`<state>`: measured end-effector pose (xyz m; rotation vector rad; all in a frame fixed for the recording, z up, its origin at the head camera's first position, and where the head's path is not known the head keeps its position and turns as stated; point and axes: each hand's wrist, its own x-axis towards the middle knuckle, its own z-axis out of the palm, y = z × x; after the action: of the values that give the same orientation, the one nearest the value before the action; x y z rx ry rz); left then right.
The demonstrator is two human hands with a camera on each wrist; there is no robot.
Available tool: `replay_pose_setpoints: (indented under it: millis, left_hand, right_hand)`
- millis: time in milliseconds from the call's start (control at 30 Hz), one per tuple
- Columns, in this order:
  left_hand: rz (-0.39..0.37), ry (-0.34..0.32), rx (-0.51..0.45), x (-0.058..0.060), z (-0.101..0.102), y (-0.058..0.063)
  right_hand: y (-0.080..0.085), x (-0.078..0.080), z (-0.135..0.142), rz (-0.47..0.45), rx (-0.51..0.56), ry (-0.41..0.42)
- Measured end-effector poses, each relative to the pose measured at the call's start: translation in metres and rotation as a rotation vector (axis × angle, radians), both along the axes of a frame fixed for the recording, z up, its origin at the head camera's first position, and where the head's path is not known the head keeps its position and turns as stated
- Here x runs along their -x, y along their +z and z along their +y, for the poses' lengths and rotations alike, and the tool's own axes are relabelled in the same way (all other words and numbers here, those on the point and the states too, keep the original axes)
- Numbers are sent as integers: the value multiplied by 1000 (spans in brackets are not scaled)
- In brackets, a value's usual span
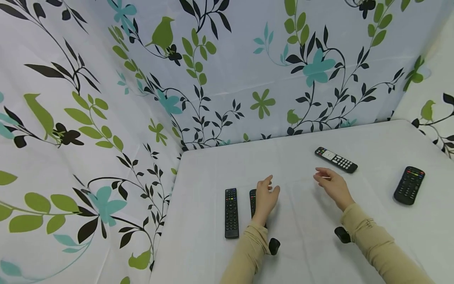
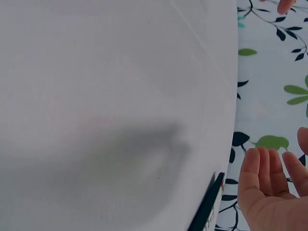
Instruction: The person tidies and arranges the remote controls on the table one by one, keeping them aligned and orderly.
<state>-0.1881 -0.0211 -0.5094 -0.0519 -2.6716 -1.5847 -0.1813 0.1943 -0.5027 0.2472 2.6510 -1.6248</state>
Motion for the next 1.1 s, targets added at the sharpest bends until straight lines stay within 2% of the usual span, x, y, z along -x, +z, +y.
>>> replay_pose_setpoints:
  millis: [167,267,400,500,633,800,967,1100]
  left_hand:
    - [-63,-11,-17,5,18,-16]
    - [-103,-26,-35,6,26,-23]
    - [-99,-63,-26,12,33,-28]
    - [-99,-80,-12,13,34,-30]
    - [-121,-80,-8,13,33,-32]
    - [-127,-87,-7,12,28,-32]
    - [-128,-87,0,10,24,-31]
    - [-124,-96,8,8,21,-30]
  right_hand:
    - [-5,6,28,13,-81,-38]
    - [-14,12,44,41,-174,-41]
    - [-27,19,64,124,-302,-38]
    - [-34,22,74,166,-338,-60]
    - [-41,26,84,191,-369,-130]
    - [-43,31,97,149,-414,-162]
    - [-44,33,107,71,-413,-135]
    - [-49,35,113,46,-397,-110]
